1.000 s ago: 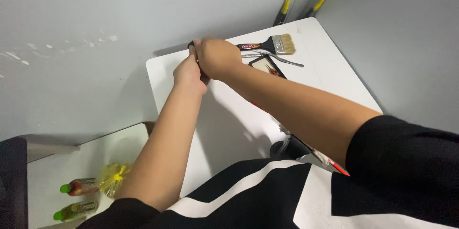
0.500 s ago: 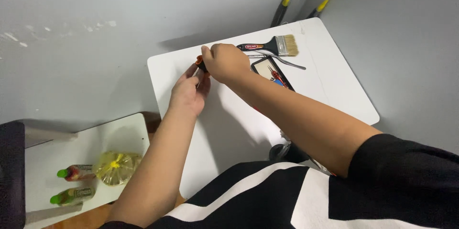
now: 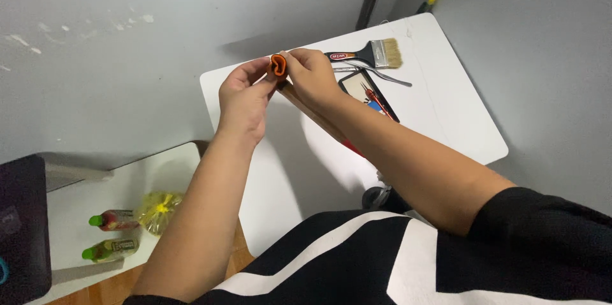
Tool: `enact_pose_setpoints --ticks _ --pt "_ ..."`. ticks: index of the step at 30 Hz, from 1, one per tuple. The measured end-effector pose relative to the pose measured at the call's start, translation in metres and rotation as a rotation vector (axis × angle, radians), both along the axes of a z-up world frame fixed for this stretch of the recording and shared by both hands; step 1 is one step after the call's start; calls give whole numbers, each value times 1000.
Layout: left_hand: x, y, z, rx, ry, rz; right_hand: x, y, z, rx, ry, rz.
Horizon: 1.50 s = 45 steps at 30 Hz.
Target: Perform maintenance on a badminton racket by preparing strings and cleaning the frame with a brush.
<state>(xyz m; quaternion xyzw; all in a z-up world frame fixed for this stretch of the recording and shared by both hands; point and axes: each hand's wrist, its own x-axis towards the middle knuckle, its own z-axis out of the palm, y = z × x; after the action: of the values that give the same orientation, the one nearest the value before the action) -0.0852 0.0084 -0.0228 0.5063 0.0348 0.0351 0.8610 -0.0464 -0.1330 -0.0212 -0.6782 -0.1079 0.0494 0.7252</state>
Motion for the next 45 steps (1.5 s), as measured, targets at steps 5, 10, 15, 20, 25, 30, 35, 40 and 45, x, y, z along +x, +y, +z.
enact_pose_setpoints --ticks 5,10,15,20,25,30,35,40,45 --pt "-7 -4 7 198 -61 19 -20 -8 9 -19 66 -8" --pt "-14 -14 15 288 -163 6 -19 -37 -16 78 73 21" --pt "-15 -29 4 184 -255 -116 -47 -63 12 -71 177 -7" --pt "-20 -52 -8 248 -201 -215 -65 -95 -13 -21 194 -20" --pt "-21 -73 -28 449 -126 -271 -90 -113 -19 55 263 -97" --pt "-27 -79 -10 665 -35 -416 -94 -140 -33 108 326 -119" --pt "-29 -78 -2 772 -116 -542 -90 -152 -29 171 341 -22" --pt "-26 -77 -9 760 -113 -595 -85 -157 -23 81 305 -5" --pt "-30 -71 -8 601 -126 -644 -90 -157 -24 -42 184 13"
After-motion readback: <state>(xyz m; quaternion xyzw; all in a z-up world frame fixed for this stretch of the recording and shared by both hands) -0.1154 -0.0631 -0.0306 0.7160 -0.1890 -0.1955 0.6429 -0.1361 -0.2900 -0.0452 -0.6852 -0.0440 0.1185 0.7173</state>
